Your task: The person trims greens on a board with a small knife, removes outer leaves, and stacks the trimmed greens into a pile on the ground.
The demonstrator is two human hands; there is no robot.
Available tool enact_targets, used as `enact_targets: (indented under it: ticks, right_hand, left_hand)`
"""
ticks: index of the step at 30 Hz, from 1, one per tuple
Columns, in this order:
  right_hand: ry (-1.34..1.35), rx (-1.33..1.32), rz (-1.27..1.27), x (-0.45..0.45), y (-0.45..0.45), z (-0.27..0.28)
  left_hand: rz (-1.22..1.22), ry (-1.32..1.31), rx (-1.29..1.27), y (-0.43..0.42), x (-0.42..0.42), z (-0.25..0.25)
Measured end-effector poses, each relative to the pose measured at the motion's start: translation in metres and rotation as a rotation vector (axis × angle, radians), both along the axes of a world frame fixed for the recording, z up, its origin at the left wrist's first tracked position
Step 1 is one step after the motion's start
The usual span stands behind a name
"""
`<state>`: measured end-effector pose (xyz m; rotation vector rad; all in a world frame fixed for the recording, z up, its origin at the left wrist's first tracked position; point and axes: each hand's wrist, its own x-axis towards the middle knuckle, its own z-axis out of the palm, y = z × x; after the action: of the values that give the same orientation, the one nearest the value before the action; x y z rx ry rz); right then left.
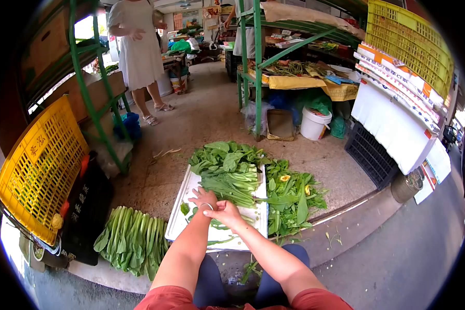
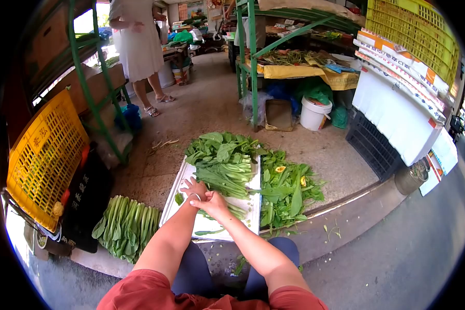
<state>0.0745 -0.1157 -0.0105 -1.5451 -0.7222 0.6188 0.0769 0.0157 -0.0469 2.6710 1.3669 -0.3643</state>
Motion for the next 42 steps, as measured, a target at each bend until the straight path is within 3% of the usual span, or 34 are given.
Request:
enact_targets:
  ticks: [2, 5, 7, 10, 13, 19, 21, 24, 28, 31, 33, 34, 35, 39, 42]
  right_hand:
    - [0.199, -0.022, 0.154, -0.004, -0.002, 0.003]
    - [0.117, -0.099, 0.220, -0.002, 0.003, -0.003]
    - [0.133, -0.101, 0.171, 0.003, 0.001, -0.001]
    - [-0.062, -0.076, -0.062, 0.010, -0.002, -0.002]
    - [0.148, -0.076, 0.127, 0.009, 0.000, -0.002]
    - [0.128, -0.054, 0.169, 0.014, -0.006, -0.001]
    - [-0.057, -0.066, 0.040, 0.018, -0.007, -0.004]
    - [0.069, -0.057, 0.090, 0.016, -0.001, -0.010]
    - [-0.050, -0.111, 0.119, 0.005, 0.002, -0.009]
    - [0.046, -0.096, 0.139, 0.018, -0.002, -0.001]
    - [-0.014, -0.087, 0.071, 0.017, -0.008, 0.002]
    - [-0.004, -0.116, 0.106, 0.017, -0.007, 0.001]
    - [0.003, -0.140, 0.139, 0.018, -0.003, 0.002]
    - [-0.094, -0.117, 0.095, 0.003, -0.002, -0.006]
    - [-0.078, -0.167, 0.099, 0.011, -0.012, 0.006]
  left_hand:
    - [0.006, -0.019, -0.040, 0.005, -0.001, 0.002]
    - [0.007, -0.028, -0.040, -0.006, -0.010, 0.015]
    - [0.040, -0.038, -0.108, 0.002, 0.001, 0.003]
    - [-0.009, -0.017, -0.087, -0.005, 0.008, 0.001]
    - [-0.002, -0.012, -0.104, -0.003, 0.008, 0.001]
    - [0.017, -0.006, -0.183, -0.001, 0.015, -0.008]
    - [-0.071, 0.025, -0.200, -0.016, 0.008, 0.015]
    - [-0.057, 0.031, -0.154, -0.011, 0.013, 0.001]
    - [0.011, -0.037, -0.217, 0.004, 0.012, -0.006]
    - [-0.031, 0.000, -0.176, 0.000, 0.017, -0.016]
    - [-0.153, 0.006, -0.180, 0.021, 0.032, -0.057]
    - [-0.082, -0.014, -0.179, -0.006, 0.015, -0.011]
    - [-0.099, -0.016, -0.180, -0.005, 0.020, -0.016]
    - [-0.035, -0.055, -0.232, 0.052, 0.029, -0.086]
    - [-0.199, 0.079, -0.214, 0.044, 0.024, -0.073]
